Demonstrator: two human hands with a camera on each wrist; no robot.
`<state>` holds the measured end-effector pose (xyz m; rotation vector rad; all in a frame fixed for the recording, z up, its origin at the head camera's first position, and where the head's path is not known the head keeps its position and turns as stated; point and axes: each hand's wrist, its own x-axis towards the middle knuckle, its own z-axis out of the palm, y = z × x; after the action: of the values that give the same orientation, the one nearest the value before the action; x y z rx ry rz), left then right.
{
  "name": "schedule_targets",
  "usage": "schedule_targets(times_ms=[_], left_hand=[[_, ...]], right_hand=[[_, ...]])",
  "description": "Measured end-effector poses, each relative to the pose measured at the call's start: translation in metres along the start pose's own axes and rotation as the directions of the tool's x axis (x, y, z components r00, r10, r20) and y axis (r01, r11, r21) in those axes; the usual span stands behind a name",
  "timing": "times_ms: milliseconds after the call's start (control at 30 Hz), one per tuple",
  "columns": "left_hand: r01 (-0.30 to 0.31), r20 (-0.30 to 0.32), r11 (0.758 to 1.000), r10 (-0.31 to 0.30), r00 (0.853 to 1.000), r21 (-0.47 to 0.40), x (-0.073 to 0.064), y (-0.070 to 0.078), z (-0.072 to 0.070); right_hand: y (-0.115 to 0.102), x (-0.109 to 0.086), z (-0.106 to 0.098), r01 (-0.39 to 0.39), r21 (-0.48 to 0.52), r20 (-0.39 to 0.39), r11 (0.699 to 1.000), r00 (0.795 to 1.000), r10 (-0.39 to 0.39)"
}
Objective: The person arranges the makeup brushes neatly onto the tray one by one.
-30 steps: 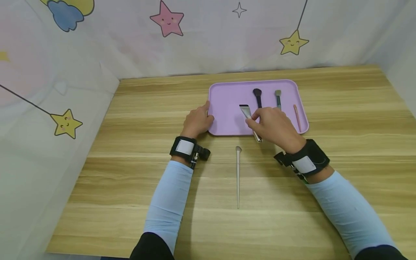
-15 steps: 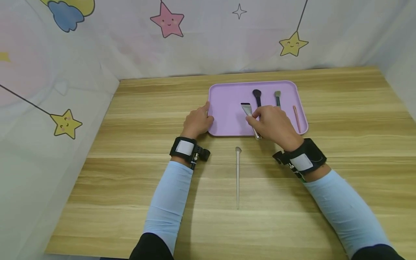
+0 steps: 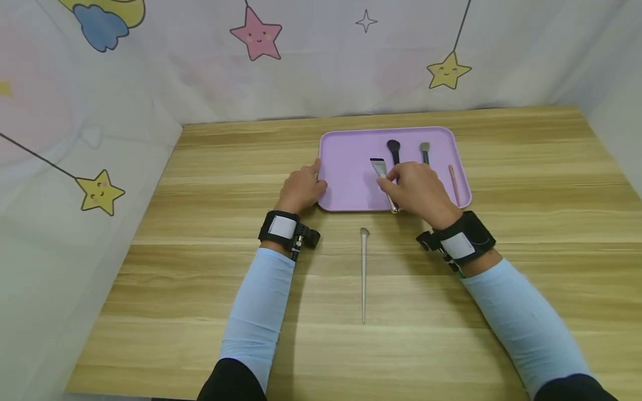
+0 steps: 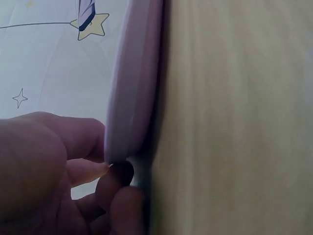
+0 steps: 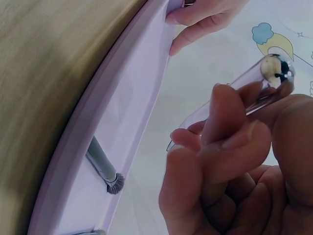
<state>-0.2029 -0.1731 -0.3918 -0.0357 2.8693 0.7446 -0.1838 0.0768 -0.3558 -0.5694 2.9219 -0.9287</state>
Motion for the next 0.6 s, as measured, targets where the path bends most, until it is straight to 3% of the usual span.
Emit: schedule_targets(times_ms=[267,600], left_hand=[[0.056,0.063,0.995,-0.05,0.997,-0.086,0.004,-0.001,-0.006],[0.106,0.075,0.979,-0.095,0.993,-0.173,0.002,0.002,-0.006]], right_hand=[[0.002,0.008,0.004,0.003,0.014,0.01,1.0,1.0,-0.004],[-0.003,0.018,0.006,-0.03,0.021,0.006,0.999,1.0,0.029]])
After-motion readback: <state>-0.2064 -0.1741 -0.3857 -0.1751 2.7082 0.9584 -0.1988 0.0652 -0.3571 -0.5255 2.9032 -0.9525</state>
